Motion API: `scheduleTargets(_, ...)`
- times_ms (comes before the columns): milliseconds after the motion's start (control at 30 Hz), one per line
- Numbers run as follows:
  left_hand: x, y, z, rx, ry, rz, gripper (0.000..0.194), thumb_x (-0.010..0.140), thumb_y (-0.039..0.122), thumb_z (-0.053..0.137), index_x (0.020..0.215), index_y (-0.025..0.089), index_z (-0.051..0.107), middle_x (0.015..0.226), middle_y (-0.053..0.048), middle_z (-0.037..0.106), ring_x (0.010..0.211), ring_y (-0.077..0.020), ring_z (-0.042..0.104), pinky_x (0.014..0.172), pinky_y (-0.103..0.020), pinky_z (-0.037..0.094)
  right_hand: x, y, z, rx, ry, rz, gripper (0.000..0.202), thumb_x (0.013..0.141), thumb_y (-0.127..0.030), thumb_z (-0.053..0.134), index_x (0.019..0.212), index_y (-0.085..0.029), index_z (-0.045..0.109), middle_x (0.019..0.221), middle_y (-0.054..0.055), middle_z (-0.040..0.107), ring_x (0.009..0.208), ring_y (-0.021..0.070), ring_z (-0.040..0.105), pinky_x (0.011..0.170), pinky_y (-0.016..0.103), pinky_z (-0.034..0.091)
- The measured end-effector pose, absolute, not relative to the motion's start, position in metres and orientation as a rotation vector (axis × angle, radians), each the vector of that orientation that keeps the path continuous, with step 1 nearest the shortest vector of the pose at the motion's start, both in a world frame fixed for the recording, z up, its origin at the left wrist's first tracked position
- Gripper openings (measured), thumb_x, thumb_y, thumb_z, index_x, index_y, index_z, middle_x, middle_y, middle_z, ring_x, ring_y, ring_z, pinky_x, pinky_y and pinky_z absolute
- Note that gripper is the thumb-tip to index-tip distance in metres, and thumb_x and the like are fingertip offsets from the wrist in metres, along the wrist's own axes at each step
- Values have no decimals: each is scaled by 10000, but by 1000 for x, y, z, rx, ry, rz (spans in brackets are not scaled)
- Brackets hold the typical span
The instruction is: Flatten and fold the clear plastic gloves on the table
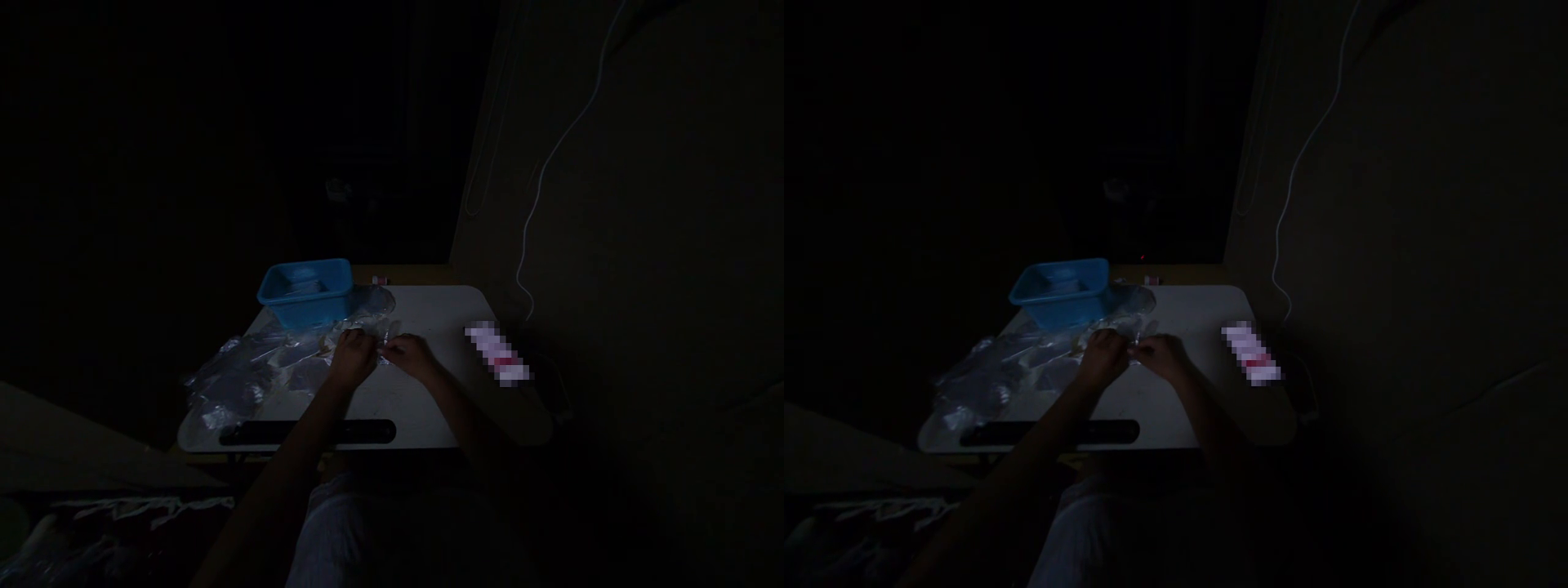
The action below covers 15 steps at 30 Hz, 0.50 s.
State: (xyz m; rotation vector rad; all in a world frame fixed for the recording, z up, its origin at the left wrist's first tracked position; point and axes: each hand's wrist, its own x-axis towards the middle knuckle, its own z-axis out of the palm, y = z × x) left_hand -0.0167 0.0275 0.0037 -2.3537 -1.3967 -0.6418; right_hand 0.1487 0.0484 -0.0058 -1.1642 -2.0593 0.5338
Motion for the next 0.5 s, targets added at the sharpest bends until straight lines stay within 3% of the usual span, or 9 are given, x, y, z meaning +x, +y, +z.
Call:
scheduleTargets(300, -18, 23, 7, -2290, -1495, -733, 309, 787, 346, 460, 1009, 164, 574, 897, -97, 614, 938, -245, 492, 875, -410, 326, 154, 57, -15, -1237, -1799, 695, 201, 741, -326, 512, 735, -195, 665, 693, -11, 672, 649, 131, 601, 598, 217, 435)
scheduleTargets(500, -22, 22, 34, -2424, -1508, -665, 246, 742, 276, 490, 931, 200, 627, 829, -82, 635, 917, -260, 495, 862, -452, 311, 171, 48, 5, -1128, -1717, 706, 206, 736, -342, 492, 687, -184, 613, 662, -6, 636, 628, 123, 567, 582, 214, 419)
